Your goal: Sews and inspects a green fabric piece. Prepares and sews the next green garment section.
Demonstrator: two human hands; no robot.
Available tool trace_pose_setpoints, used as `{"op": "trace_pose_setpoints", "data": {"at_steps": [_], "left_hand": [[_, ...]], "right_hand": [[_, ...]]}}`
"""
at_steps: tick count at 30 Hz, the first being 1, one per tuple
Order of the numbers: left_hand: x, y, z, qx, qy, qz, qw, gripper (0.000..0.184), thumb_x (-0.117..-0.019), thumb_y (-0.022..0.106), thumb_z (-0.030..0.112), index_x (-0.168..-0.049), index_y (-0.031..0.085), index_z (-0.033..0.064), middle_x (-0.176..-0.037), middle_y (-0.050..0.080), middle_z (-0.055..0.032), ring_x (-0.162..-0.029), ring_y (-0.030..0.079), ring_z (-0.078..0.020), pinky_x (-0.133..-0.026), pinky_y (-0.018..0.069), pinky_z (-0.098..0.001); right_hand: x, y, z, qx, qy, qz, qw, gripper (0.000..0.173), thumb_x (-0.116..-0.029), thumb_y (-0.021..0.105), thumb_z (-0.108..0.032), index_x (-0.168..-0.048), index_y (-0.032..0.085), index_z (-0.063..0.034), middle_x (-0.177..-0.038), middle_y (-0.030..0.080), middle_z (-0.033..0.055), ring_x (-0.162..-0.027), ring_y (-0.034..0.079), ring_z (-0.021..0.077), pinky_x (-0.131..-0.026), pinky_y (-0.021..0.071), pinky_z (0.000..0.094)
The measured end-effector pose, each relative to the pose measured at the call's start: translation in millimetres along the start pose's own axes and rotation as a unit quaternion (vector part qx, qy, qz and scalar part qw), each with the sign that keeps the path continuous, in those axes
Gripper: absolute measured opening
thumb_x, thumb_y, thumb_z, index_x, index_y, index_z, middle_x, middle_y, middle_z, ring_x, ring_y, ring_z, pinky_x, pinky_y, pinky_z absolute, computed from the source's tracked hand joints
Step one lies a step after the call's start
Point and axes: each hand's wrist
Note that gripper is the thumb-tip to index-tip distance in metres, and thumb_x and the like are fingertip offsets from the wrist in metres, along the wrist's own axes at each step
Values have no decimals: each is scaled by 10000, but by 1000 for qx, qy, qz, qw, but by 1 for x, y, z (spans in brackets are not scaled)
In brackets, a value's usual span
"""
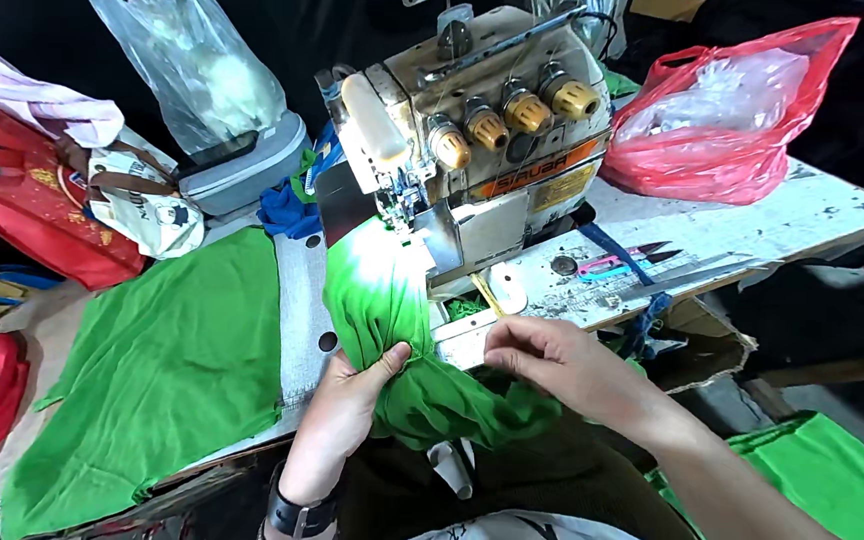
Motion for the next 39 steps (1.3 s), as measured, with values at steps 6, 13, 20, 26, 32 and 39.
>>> {"op": "trace_pose_setpoints", "data": {"at_steps": [6,13,20,26,32,39], "left_hand": [[0,4,0,-14,-6,-9,1000,170,-944,679,53,-1098,733,98,-985,763,-48,-912,733,-125,-853,613,-315],[-1,1,3,-21,-16,-6,1000,179,-946,693,80,-1120,731,90,-998,762,-73,-910,737,-148,-849,615,-336],[0,10,1,-35,-21,-10,999,168,-954,696,127,-1112,726,79,-981,759,-70,-906,732,-146,-845,609,-325],[-3,10,0,-33,-24,-2,999,168,-932,721,132,-1087,734,69,-965,759,-80,-903,734,-158,-842,610,-329],[-5,15,-3,-5,-28,16,999,178,-900,752,88,-1074,738,53,-961,761,-78,-911,733,-145,-858,607,-317],[-5,21,-7,34,-20,21,999,203,-872,775,72,-1065,724,32,-924,758,-78,-869,735,-136,-831,616,-310]], "right_hand": [[-2,17,-11,36,-61,61,996,216,-977,656,-335,-1077,706,-150,-995,689,-39,-904,685,80,-784,602,303],[-17,34,-6,-292,13,-58,955,23,-922,722,-114,-938,726,-98,-833,691,-8,-767,646,53,-709,544,185],[-12,41,-13,-190,7,4,982,134,-899,768,-242,-961,720,-134,-829,701,-53,-751,657,13,-688,550,171],[-9,43,-4,-88,-58,88,990,134,-933,705,-279,-867,736,-167,-877,667,-82,-803,629,-18,-699,532,132],[-2,51,-4,-74,-65,91,991,248,-1005,624,-311,-1211,630,-174,-758,636,-91,-665,593,-15,-617,501,145],[-6,48,8,-62,-202,72,975,187,-1058,538,-200,-1144,662,-90,-932,700,-12,-841,651,-1,-775,546,156]]}}
Point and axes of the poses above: each hand's wrist, its own x-axis away from the middle knuckle, its own y-axis out of the palm, z = x × y
